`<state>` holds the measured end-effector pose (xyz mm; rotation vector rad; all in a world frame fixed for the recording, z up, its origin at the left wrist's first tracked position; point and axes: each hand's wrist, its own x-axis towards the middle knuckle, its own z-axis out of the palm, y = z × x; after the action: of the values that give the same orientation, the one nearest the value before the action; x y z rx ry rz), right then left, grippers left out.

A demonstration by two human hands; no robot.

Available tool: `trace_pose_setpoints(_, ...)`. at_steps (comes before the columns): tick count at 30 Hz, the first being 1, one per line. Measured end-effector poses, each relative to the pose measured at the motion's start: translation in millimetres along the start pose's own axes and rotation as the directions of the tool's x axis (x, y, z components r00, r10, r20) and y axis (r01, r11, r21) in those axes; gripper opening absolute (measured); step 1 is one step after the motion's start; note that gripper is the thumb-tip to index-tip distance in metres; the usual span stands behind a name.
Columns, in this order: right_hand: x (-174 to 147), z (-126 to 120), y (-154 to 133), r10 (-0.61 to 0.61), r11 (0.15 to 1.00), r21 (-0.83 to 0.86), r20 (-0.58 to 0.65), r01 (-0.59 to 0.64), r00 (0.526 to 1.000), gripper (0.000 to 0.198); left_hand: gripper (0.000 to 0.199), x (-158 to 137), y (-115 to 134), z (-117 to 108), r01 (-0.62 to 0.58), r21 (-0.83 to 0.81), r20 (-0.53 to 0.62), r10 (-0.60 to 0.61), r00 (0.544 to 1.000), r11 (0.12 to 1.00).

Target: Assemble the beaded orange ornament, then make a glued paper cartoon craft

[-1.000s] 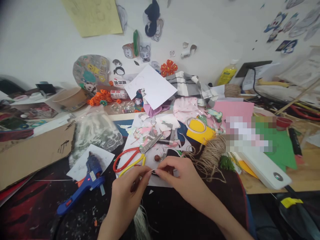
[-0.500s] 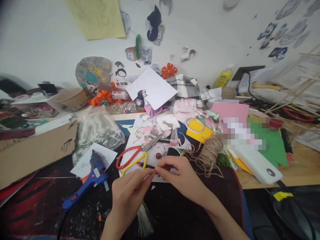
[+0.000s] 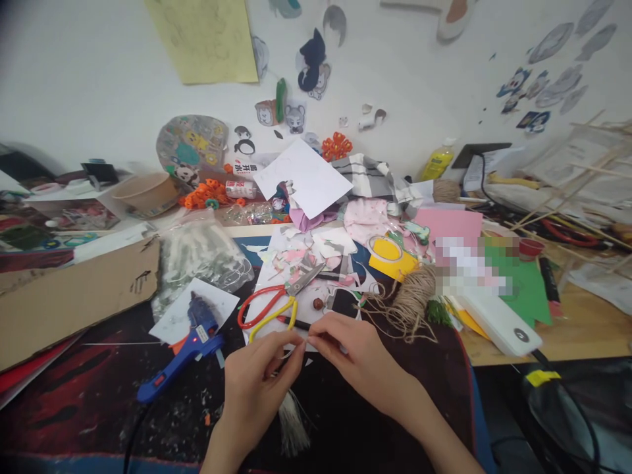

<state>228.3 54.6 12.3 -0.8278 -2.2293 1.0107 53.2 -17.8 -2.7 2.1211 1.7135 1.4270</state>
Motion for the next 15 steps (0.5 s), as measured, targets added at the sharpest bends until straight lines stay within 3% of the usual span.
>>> trace_pose_setpoints(4, -2, 0, -4, 0.002, 1.000, -0.008, 0.029, -0.002, 1.000, 0.014, 0.008, -1, 6, -6, 0.041, -0.035, 0.059, -0.039, 0.998, 0.999)
trace_pose_setpoints(8, -3, 3, -10, 0.009, 0.998, 0.063, -0.040, -0.006, 0.999, 0.017, 0.009, -5, 12, -7, 0.081, -0.113, 0.039, -0.077, 0.996, 0.990)
trace_pose_setpoints(11, -8, 11, -13, 0.101, 0.965, 0.252, -0.125, -0.067, 0.987, 0.013, 0.008, -11, 16, -3, 0.150, -0.181, 0.045, -0.144, 0.989, 0.972)
trace_pose_setpoints(15, -17, 32, -13, 0.238, 0.841, 0.531, -0.194, -0.102, 0.952, 0.010, 0.008, -16, 20, 3, 0.206, -0.276, 0.025, -0.207, 0.978, 0.939)
